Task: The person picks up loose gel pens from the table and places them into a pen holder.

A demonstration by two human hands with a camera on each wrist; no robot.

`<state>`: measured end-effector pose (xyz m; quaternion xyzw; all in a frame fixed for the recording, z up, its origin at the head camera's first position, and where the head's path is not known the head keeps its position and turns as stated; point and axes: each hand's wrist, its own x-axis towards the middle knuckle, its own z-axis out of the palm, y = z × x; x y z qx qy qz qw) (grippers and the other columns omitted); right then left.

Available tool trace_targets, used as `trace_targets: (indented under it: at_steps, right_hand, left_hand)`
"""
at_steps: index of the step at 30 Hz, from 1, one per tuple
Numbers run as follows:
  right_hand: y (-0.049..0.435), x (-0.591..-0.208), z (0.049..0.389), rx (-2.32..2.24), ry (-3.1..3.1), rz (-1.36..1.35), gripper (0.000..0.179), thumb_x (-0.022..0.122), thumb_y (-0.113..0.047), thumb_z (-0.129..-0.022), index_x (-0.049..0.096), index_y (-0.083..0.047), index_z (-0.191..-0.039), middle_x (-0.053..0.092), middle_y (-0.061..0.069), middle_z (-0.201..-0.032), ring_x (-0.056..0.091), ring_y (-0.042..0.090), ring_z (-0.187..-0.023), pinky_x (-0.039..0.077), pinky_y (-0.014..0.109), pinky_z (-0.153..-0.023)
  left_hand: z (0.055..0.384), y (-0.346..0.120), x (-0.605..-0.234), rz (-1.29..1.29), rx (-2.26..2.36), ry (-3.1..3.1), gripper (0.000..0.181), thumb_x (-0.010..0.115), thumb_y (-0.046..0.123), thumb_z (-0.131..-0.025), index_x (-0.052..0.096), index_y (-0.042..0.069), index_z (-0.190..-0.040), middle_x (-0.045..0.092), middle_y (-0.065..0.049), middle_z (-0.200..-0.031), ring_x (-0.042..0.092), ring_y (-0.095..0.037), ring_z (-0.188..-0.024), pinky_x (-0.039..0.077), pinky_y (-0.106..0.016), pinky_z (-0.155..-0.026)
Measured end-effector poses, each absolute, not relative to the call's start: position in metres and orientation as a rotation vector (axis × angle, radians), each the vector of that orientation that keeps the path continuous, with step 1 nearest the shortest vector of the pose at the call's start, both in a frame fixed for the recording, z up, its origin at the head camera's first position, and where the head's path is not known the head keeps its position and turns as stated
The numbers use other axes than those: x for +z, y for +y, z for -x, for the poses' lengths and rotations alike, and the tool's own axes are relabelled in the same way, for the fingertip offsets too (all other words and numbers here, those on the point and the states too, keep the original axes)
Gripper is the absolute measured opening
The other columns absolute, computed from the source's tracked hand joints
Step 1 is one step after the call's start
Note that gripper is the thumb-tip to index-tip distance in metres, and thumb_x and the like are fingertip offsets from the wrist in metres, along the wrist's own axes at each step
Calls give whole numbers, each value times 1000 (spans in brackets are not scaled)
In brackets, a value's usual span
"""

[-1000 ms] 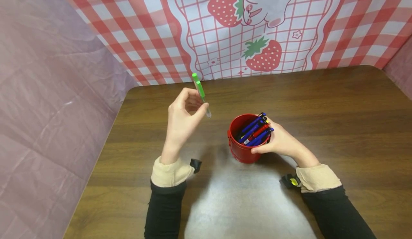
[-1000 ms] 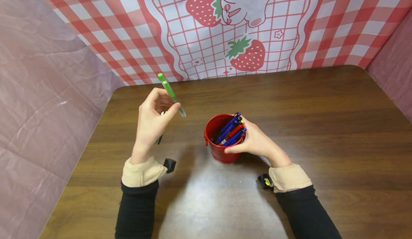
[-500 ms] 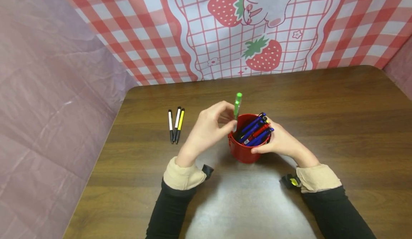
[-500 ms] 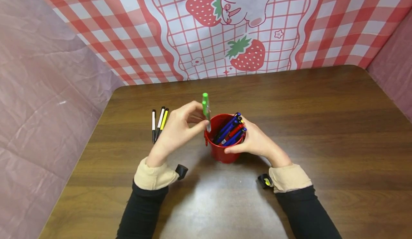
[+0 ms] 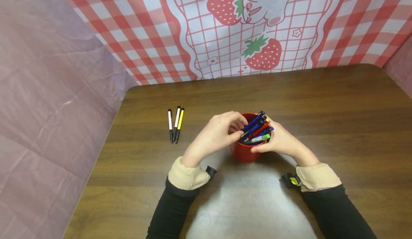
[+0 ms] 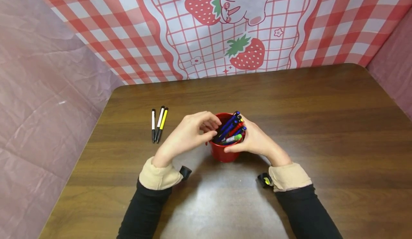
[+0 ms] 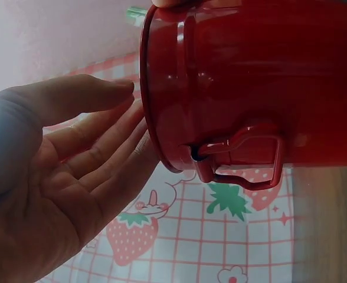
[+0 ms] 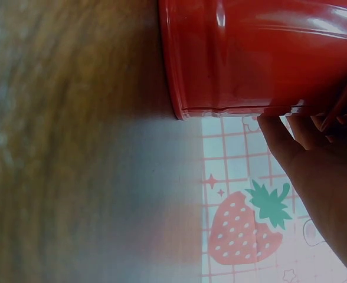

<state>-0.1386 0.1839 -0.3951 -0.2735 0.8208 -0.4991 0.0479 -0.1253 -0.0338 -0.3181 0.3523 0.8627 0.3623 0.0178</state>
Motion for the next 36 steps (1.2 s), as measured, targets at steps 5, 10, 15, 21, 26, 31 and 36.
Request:
trace_targets:
  at_steps: [5, 10, 15, 21, 26, 31, 36]
  right_hand:
    - [185, -395, 138, -1523, 2505, 842, 77, 83, -13, -61, 41, -2, -123, 58, 11, -111, 57, 6, -93, 44, 15, -83]
    - [185, -394, 139, -1593, 2435, 829, 77, 83, -9, -60, 41, -2, -123, 59, 11, -110, 57, 7, -94, 45, 18, -83]
    - [184, -394, 138, -1620, 2415, 821, 78, 84, -7, -58, 41, -2, -123, 59, 11, -110, 57, 7, -94, 46, 18, -82]
    - [183, -395, 139, -1601, 2429, 831, 79, 84, -9, -57, 41, -1, -123, 59, 12, -110, 58, 6, -93, 45, 17, -83]
    - [184, -395, 138, -1616, 2424, 825, 78, 84, -7, -57, 41, -2, -122, 59, 12, -109, 58, 6, -93, 45, 17, -83]
    - [184, -395, 138, -1606, 2443, 857, 78, 85, -8, -56, 42, 0, -122, 60, 14, -108, 57, 4, -93, 45, 16, -83]
    - [184, -395, 137, -1600, 2455, 867, 78, 85, -9, -57, 42, 1, -122, 60, 14, -107, 57, 3, -92, 44, 15, -82]
  left_hand:
    - [130, -39, -318, -1073, 1197, 2706, 18, 64, 5, -81, 60, 4, -98, 63, -5, -93, 62, -9, -80, 49, -16, -72]
    - [142, -57, -316, -861, 1338, 2794, 17, 64, 7, -81, 61, 4, -97, 64, -4, -90, 61, -9, -79, 50, -18, -71]
    - [163, -91, -324, -438, 1447, 2981, 15, 63, 10, -81, 63, 6, -95, 66, -5, -86, 63, -13, -77, 51, -24, -70]
    - [186, -135, -346, 100, 1312, 3147, 17, 61, 15, -80, 65, 7, -94, 68, -7, -86, 64, -20, -78, 47, -34, -70]
    - [194, -155, -359, 347, 1098, 3176, 19, 58, 14, -78, 65, 6, -94, 69, -9, -89, 62, -28, -84, 45, -42, -77]
    - [196, -166, -370, 433, 877, 3139, 21, 57, 14, -76, 65, 2, -91, 66, -16, -93, 60, -37, -90, 45, -46, -77]
    - [197, -170, -380, 492, 738, 3072, 13, 57, 13, -72, 53, 5, -63, 60, -15, -76, 57, -35, -76, 45, -44, -65]
